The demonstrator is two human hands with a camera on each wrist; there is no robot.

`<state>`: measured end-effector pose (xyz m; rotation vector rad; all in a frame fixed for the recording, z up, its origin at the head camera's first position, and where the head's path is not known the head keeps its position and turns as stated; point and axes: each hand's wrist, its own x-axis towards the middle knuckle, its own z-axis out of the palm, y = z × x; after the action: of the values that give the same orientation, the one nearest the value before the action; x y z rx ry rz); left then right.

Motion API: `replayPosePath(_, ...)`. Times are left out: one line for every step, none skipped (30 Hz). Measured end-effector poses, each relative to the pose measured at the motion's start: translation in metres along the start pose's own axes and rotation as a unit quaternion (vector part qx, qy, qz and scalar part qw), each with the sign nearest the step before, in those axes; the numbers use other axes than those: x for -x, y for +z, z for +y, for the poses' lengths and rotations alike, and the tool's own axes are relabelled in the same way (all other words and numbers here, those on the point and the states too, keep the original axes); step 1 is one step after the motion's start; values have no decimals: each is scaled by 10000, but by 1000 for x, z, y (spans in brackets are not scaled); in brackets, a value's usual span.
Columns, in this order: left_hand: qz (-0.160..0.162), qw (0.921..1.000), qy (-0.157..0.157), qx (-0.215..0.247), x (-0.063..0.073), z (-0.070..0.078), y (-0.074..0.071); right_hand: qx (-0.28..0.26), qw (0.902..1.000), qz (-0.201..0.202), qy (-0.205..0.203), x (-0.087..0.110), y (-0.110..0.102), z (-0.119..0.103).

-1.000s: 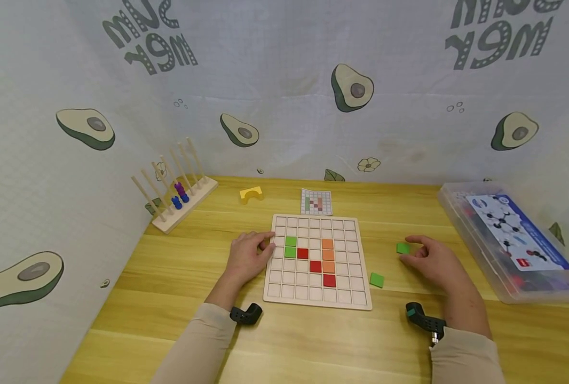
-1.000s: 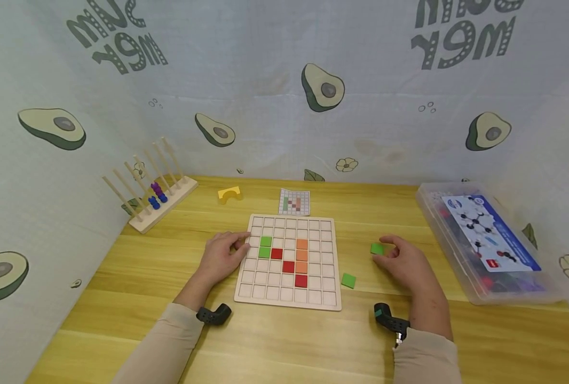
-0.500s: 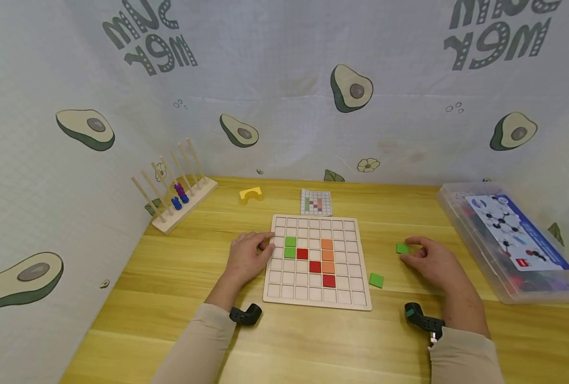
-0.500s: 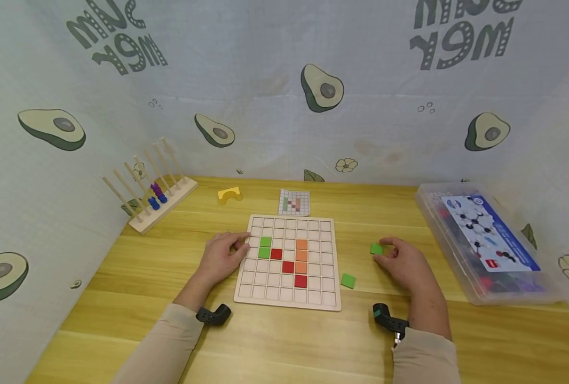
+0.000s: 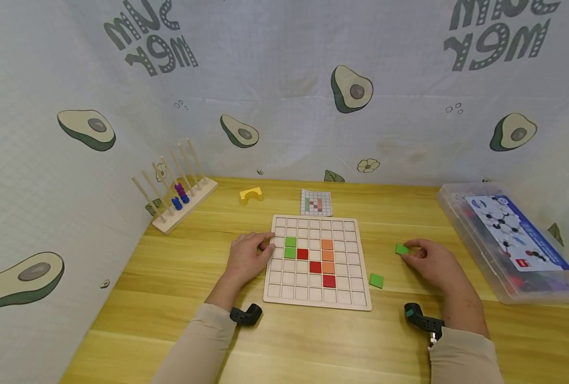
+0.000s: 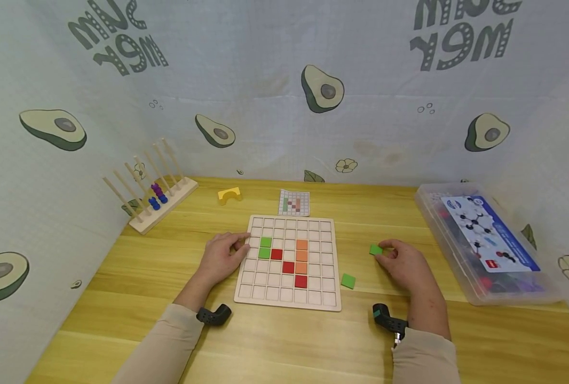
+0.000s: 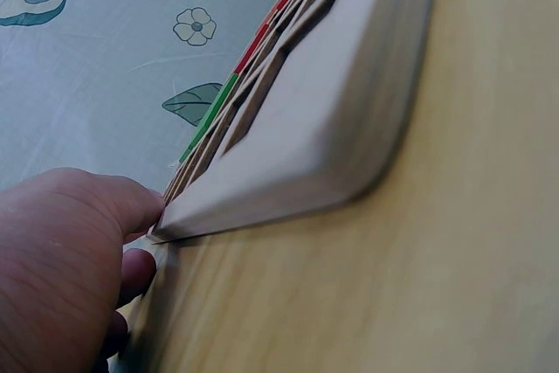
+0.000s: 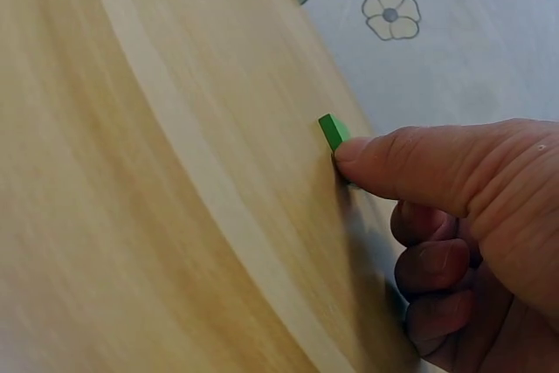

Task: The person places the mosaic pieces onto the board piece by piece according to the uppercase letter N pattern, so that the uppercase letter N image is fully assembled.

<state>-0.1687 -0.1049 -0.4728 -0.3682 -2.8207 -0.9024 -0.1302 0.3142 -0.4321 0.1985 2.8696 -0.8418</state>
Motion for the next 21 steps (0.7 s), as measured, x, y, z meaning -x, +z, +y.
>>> replayPosePath(-5, 10000, -1, 3, 0, 0, 0, 19, 10000, 8, -6, 0, 0, 0)
replayPosePath(-12, 10000, -5, 9, 0, 0, 0, 32, 10000, 20, -8, 0, 1, 1)
replayPosePath(-18, 10000, -4, 9, 0, 0, 0, 31, 10000, 32, -11, 0, 1, 1)
replayPosePath(-18, 10000, -3, 14, 0, 0, 0, 22, 10000, 38, -13, 0, 2, 1)
replayPosePath(-23, 10000, -5, 13, 0, 0, 0, 27, 10000, 56, -21, 0, 2, 1)
replayPosePath(-24, 10000, -5, 10, 0, 0, 0, 29, 10000, 73, -36, 0, 2, 1)
replayPosePath(-25, 10000, -5, 11, 0, 0, 0, 32, 9999, 91, -54, 0, 3, 1)
replayPosePath(-24, 10000, -2, 10, 0, 0, 0, 30, 9999, 95, -70, 0, 3, 1)
replayPosePath(-19, 10000, 0, 8, 0, 0, 0, 30, 9999, 99, -83, 0, 3, 1)
replayPosePath(-15, 10000, 1, 8, 0, 0, 0, 33, 9999, 98, -90, 1, 3, 1)
replayPosePath(-15, 10000, -1, 8, 0, 0, 0, 41, 9999, 102, -103, 1, 3, 1)
replayPosePath(-16, 10000, -2, 9, 0, 0, 0, 37, 9999, 90, -107, 1, 3, 0)
replayPosePath(-13, 10000, 0, 11, 0, 0, 0, 40, 9999, 78, -99, 1, 3, 0)
replayPosePath(-15, 10000, -4, 9, 0, 0, 0, 37, 10000, 59, -66, 2, 2, -1)
replayPosePath(-12, 10000, -4, 9, 0, 0, 0, 37, 10000, 44, -31, 2, 2, -3)
replayPosePath(-6, 10000, 3, 7, 0, 0, 0, 39, 10000, 27, 4, 2, 1, -4)
replayPosePath(-3, 10000, 7, 9, 0, 0, 0, 61, 10000, 25, 23, 2, 1, -5)
replayPosePath(0, 10000, 9, 9, 0, 0, 0, 71, 10000, 24, 29, 2, 0, -7)
replayPosePath(6, 10000, 17, 10, 0, 0, 0, 77, 10000, 18, 37, 3, -1, -9)
replayPosePath(4, 10000, 19, 12, 0, 0, 0, 89, 10000, 21, 38, 3, -1, -10)
replayPosePath(13, 10000, 28, 19, 0, 0, 0, 110, 9999, 37, 20, 3, -2, -12)
